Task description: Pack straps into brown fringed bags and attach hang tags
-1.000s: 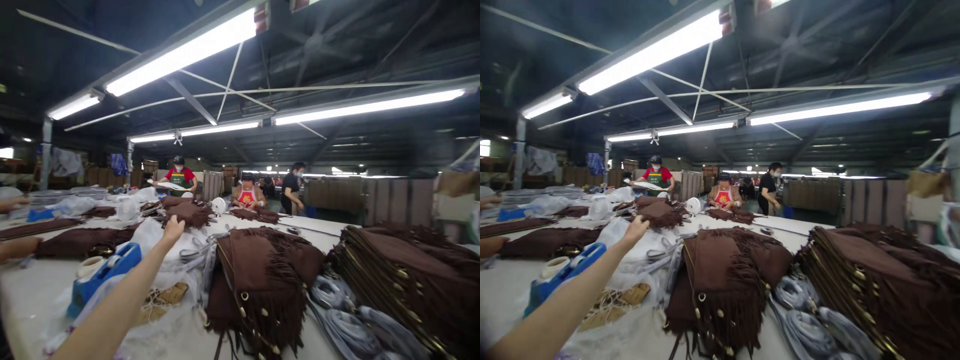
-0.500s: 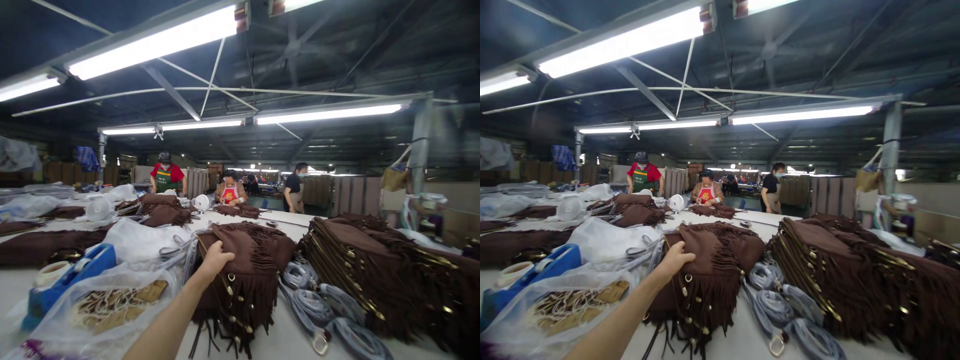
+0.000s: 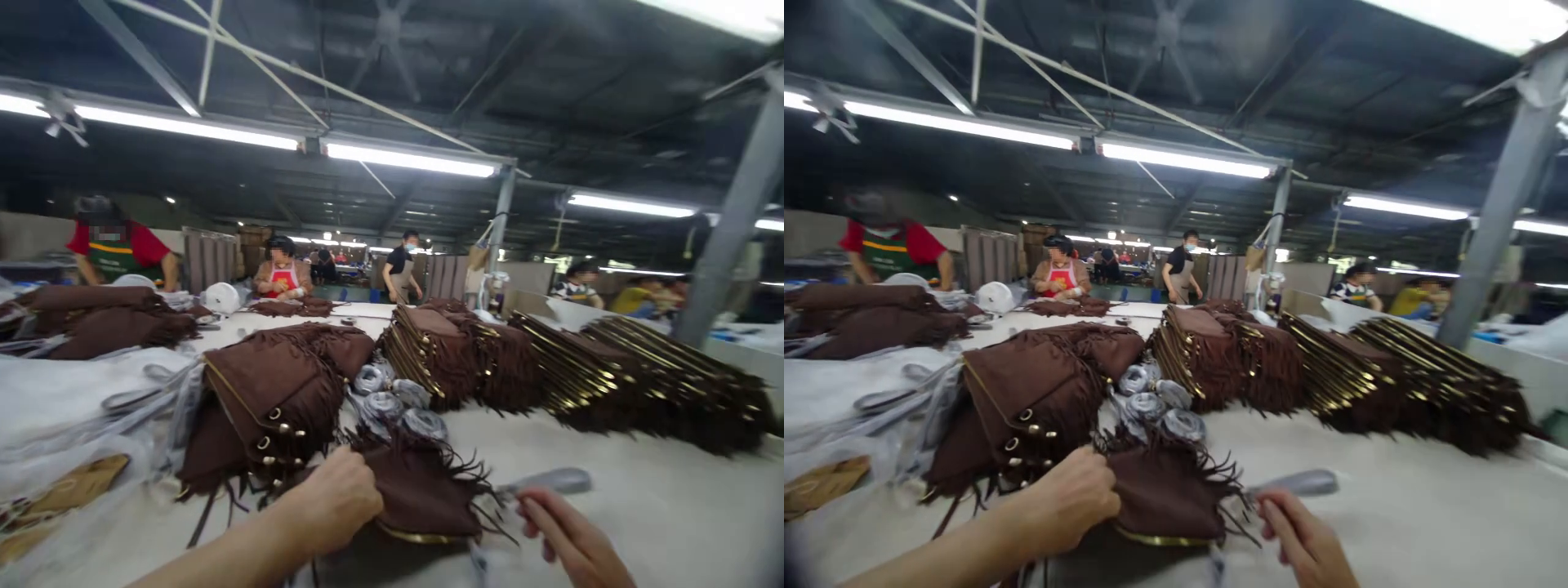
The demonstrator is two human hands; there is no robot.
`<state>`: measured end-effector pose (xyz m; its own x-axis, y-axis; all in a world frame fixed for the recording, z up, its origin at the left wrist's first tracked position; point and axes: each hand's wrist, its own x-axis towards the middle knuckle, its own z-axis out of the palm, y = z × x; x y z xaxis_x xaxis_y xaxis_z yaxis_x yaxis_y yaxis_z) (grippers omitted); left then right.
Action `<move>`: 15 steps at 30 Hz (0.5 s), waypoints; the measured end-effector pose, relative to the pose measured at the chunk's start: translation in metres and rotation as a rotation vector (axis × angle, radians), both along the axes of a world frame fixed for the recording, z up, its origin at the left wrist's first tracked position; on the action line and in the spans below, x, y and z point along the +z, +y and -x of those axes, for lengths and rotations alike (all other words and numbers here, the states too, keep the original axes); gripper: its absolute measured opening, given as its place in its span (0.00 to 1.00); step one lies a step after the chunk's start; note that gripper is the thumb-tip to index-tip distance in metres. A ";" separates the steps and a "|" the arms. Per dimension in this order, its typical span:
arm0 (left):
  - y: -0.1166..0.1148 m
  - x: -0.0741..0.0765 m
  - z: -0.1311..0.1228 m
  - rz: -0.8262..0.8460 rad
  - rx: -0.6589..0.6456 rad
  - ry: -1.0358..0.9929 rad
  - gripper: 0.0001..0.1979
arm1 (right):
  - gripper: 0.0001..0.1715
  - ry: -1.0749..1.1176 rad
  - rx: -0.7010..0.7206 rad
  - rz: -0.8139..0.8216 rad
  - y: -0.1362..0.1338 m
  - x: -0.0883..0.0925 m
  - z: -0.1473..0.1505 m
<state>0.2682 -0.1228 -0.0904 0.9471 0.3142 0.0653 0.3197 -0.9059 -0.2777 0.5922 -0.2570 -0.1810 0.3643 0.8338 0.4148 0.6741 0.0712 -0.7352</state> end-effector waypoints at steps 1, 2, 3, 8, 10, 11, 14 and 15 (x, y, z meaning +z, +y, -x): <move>0.003 -0.008 0.005 -0.017 -0.026 -0.023 0.06 | 0.24 -0.014 0.070 0.056 0.001 0.003 0.004; 0.007 -0.014 0.010 -0.040 -0.057 -0.041 0.06 | 0.21 -0.061 0.094 0.048 0.002 0.005 0.009; 0.011 -0.019 0.017 -0.068 -0.095 -0.057 0.06 | 0.19 -0.135 0.146 0.050 0.003 0.006 0.014; 0.027 -0.043 0.046 -0.221 -0.203 -0.113 0.08 | 0.33 -0.506 0.372 0.191 0.006 0.001 0.035; 0.030 -0.055 0.049 -0.210 -0.131 -0.115 0.12 | 0.39 -0.553 0.397 0.271 0.009 -0.003 0.040; 0.032 -0.060 0.048 -0.192 -0.067 -0.108 0.12 | 0.41 -0.541 0.403 0.285 0.010 -0.004 0.042; 0.033 -0.069 0.037 -0.130 0.187 -0.060 0.15 | 0.46 -0.431 0.428 0.285 0.014 -0.002 0.038; 0.031 -0.071 0.033 -0.106 0.276 -0.039 0.17 | 0.48 -0.394 0.435 0.296 0.013 0.001 0.032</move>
